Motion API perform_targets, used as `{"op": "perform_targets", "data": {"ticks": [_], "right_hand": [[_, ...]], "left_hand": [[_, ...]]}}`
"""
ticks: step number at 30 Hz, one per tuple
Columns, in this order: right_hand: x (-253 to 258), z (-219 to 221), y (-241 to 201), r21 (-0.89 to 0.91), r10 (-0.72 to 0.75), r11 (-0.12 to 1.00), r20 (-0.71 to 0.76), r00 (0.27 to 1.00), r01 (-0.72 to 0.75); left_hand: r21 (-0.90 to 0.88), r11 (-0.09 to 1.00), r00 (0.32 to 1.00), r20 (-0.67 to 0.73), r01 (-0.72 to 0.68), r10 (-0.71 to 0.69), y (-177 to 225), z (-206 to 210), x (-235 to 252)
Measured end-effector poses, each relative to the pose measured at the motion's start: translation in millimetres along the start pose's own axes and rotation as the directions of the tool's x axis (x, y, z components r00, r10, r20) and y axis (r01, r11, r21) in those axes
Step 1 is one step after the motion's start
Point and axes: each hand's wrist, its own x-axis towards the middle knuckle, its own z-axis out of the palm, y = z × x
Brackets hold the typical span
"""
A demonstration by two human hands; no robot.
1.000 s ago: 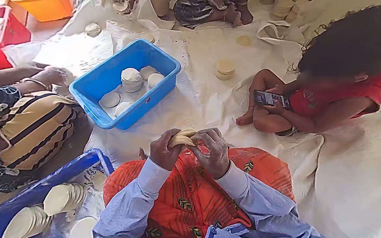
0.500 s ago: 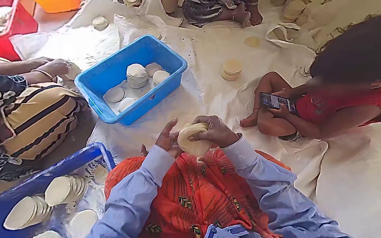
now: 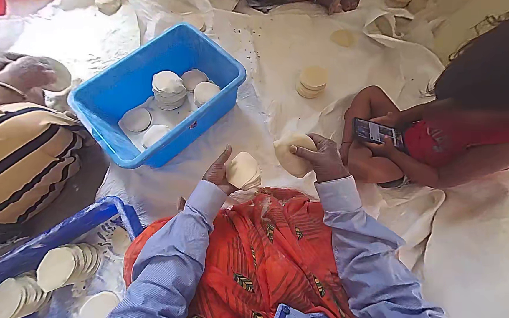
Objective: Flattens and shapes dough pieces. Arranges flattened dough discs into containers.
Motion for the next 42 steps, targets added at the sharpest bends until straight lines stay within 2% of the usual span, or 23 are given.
{"op": "perform_targets", "data": {"ticks": [3,5,6,7,8,10,11,13,15,17,19,20,22,23,26,29,31,32,34,36,38,40,42], "right_hand": [[3,6,16,0.022,0.036,0.999,-0.017,0.999,-0.036],[2,5,21,-0.028,0.063,0.998,-0.021,0.998,-0.063],[2,3,22,-0.092,0.056,0.994,-0.022,0.998,-0.057],[3,1,23,-0.192,0.039,0.981,-0.017,0.999,-0.042],[3,0,22,-0.317,0.028,0.948,0.004,1.0,-0.026],[5,8,16,-0.581,0.047,0.814,0.08,0.996,0.008],[6,17,17,-0.666,0.075,0.746,0.117,0.99,0.022],[10,34,27,-0.687,0.021,0.722,0.142,0.99,0.083],[12,36,35,-0.595,-0.148,0.781,0.12,0.982,0.191],[11,30,37,-0.531,-0.23,0.818,0.051,0.972,0.221],[14,29,41,-0.582,-0.087,0.807,0.059,0.994,0.105],[16,34,48,-0.631,0.02,0.775,0.098,0.995,0.046],[23,45,58,-0.697,0.143,0.717,0.156,0.977,0.007],[22,46,59,-0.692,0.116,0.722,0.157,0.981,0.025],[12,40,49,-0.633,-0.027,0.772,0.067,0.997,0.063],[15,48,57,-0.72,0.145,0.693,0.097,0.985,-0.031],[23,52,64,-0.717,0.162,0.696,0.12,0.979,-0.027],[25,51,63,-0.675,0.134,0.737,0.101,0.986,-0.031],[30,45,67,-0.529,0.121,0.845,0.047,0.991,-0.078],[35,38,78,-0.449,0.247,0.87,0.041,0.968,-0.203],[38,34,83,-0.589,0.327,0.774,0.06,0.943,-0.231],[37,34,72,-0.734,0.318,0.657,0.06,0.946,-0.175],[32,34,53,-0.695,0.178,0.711,0.035,0.983,-0.104]], "left_hand": [[0.114,0.989,0.995,0.03,-0.094,0.091,2,0,3],[0.321,0.932,0.985,0.038,-0.17,0.166,3,-1,5],[0.47,0.856,0.973,0.027,-0.214,0.228,2,-1,7],[0.642,0.722,0.951,0.04,-0.26,0.307,0,-2,10],[0.803,0.523,0.924,0.084,-0.285,0.374,-1,-4,14],[0.967,0.127,0.899,0.15,-0.219,0.411,-1,2,20],[0.984,0.012,0.902,0.161,-0.18,0.4,-1,7,23],[0.98,-0.05,0.89,0.197,-0.194,0.411,-1,13,30],[0.948,0.033,0.84,0.263,-0.316,0.475,6,8,33],[0.886,0.215,0.818,0.254,-0.411,0.517,13,-6,37],[0.837,0.435,0.9,0.142,-0.332,0.413,14,-19,50],[0.836,0.493,0.942,0.081,-0.243,0.326,9,-24,59],[0.875,0.473,0.972,-0.006,-0.108,0.233,0,-29,77],[0.899,0.429,0.972,-0.021,-0.084,0.235,-2,-29,80],[0.956,0.249,0.93,0.054,-0.153,0.364,7,-22,61],[0.994,0.053,0.93,0.075,-0.1,0.361,8,-19,60],[0.992,0.061,0.929,0.084,-0.114,0.359,6,-20,68],[0.979,0.137,0.922,0.09,-0.152,0.376,9,-21,68],[0.864,0.409,0.895,0.1,-0.295,0.434,16,-22,60],[0.607,0.661,0.879,0.141,-0.44,0.456,28,-18,43],[0.392,0.754,0.849,0.196,-0.527,0.491,38,-14,31],[0.233,0.784,0.815,0.235,-0.576,0.529,43,-11,25],[0.107,0.817,0.811,0.248,-0.566,0.53,46,-9,21]]}}
